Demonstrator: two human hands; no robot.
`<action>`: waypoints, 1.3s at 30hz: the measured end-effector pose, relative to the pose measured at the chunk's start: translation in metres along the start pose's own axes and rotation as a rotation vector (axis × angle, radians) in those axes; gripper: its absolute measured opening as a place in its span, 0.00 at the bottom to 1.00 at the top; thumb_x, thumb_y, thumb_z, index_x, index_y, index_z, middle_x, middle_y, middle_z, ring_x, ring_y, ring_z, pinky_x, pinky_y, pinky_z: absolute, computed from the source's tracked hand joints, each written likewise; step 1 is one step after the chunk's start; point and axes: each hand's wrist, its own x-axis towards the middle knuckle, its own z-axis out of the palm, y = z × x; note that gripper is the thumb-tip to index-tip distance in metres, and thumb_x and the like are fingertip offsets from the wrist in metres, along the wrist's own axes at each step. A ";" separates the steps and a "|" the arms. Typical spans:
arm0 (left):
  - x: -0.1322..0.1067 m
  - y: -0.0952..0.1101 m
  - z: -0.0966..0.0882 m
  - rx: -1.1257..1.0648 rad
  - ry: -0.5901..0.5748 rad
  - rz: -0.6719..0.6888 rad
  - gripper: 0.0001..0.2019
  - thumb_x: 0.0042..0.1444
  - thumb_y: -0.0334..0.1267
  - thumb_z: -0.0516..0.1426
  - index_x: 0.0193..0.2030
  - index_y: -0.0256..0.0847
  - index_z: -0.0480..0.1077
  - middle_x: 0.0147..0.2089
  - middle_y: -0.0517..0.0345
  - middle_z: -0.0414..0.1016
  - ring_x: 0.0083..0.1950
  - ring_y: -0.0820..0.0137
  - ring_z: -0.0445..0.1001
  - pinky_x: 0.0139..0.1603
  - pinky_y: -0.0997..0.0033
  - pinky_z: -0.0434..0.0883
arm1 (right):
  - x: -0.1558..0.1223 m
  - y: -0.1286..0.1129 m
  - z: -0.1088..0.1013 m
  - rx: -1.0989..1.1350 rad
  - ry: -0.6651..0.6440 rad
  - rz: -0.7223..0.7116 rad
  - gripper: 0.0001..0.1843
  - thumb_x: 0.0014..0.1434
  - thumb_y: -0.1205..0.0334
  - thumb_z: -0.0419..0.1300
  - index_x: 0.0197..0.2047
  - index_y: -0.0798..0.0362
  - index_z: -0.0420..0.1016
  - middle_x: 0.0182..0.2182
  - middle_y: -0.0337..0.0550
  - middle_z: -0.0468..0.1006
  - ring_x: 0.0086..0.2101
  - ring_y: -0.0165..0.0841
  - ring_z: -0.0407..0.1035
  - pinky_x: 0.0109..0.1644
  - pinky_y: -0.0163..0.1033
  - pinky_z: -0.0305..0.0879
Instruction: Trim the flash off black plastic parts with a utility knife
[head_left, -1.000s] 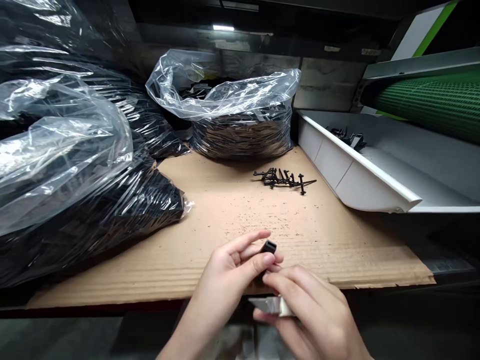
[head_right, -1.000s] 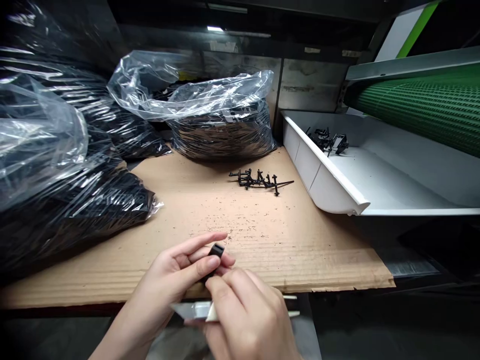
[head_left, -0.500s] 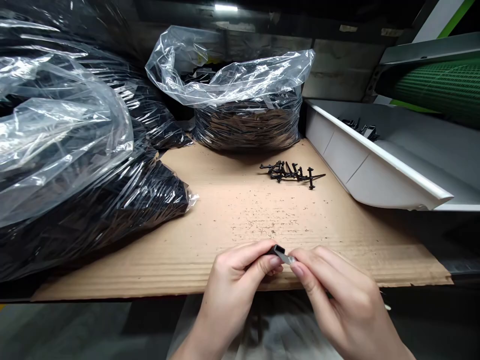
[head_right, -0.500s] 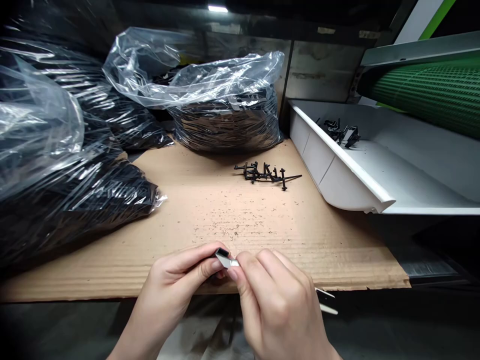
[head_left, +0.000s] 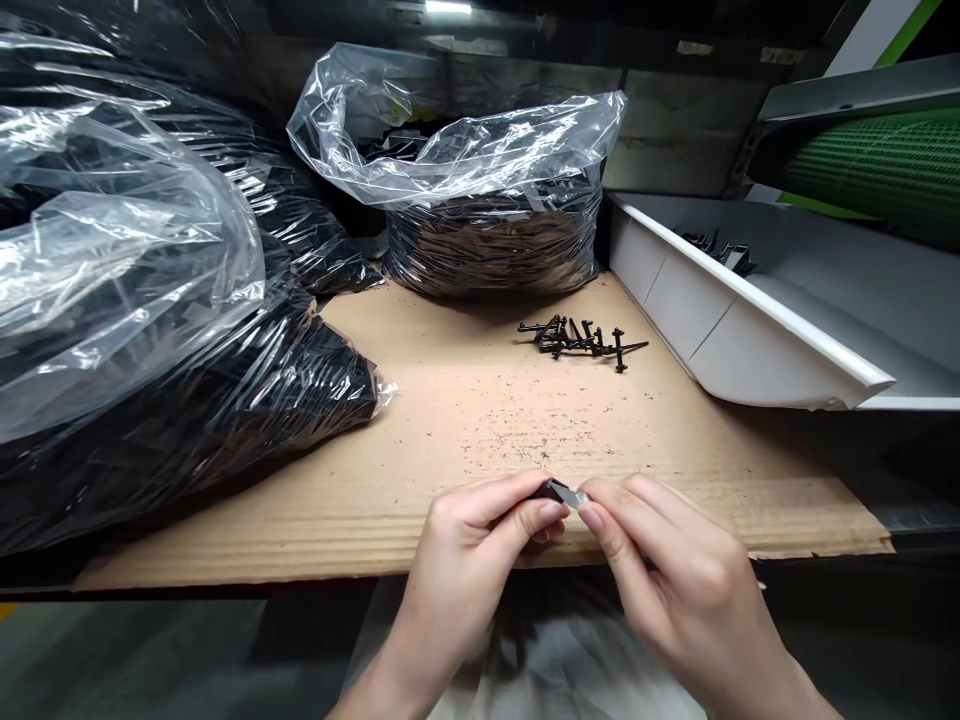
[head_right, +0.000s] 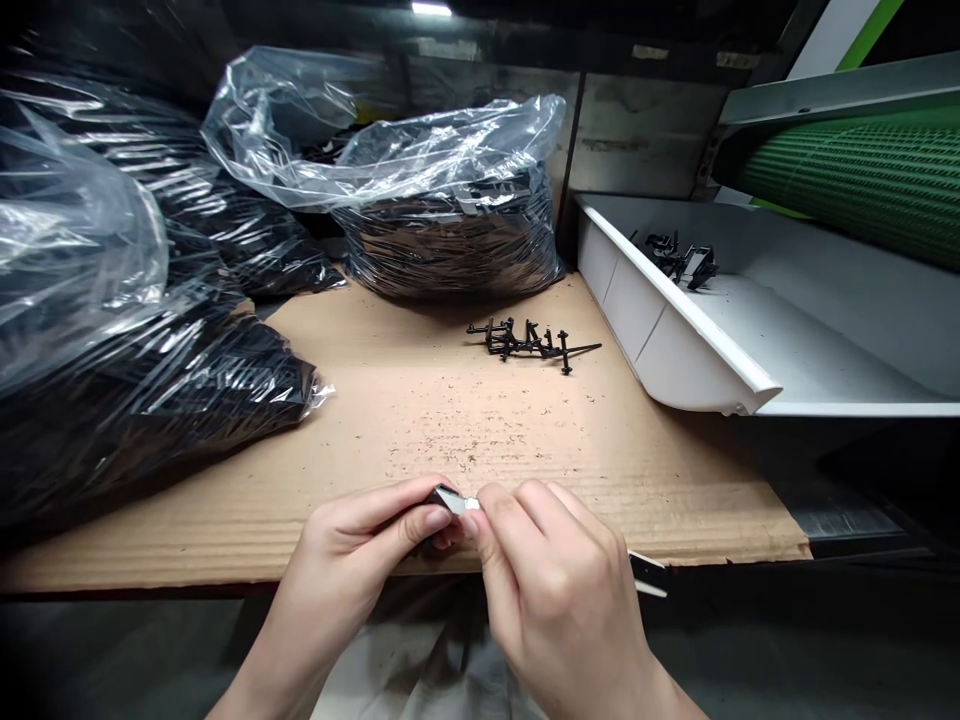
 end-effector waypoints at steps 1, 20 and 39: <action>0.000 0.000 0.000 -0.002 0.002 0.000 0.05 0.51 0.32 0.59 0.26 0.40 0.75 0.27 0.63 0.77 0.29 0.75 0.72 0.30 0.82 0.70 | 0.000 0.000 0.000 0.000 0.000 -0.002 0.08 0.60 0.70 0.52 0.35 0.58 0.72 0.23 0.41 0.70 0.25 0.30 0.64 0.28 0.35 0.57; -0.008 -0.006 0.001 0.021 0.003 0.093 0.04 0.52 0.31 0.57 0.32 0.40 0.75 0.31 0.59 0.76 0.31 0.72 0.72 0.34 0.77 0.69 | 0.001 0.027 -0.006 -0.072 -0.027 0.182 0.11 0.61 0.64 0.51 0.32 0.55 0.72 0.23 0.40 0.71 0.25 0.30 0.66 0.30 0.35 0.57; -0.009 -0.009 -0.008 -0.166 -0.073 0.110 0.12 0.60 0.40 0.50 0.29 0.38 0.67 0.25 0.62 0.60 0.28 0.75 0.57 0.29 0.75 0.57 | 0.005 -0.008 -0.015 0.250 -0.200 -0.004 0.08 0.58 0.72 0.51 0.32 0.55 0.69 0.24 0.40 0.69 0.24 0.28 0.64 0.27 0.34 0.60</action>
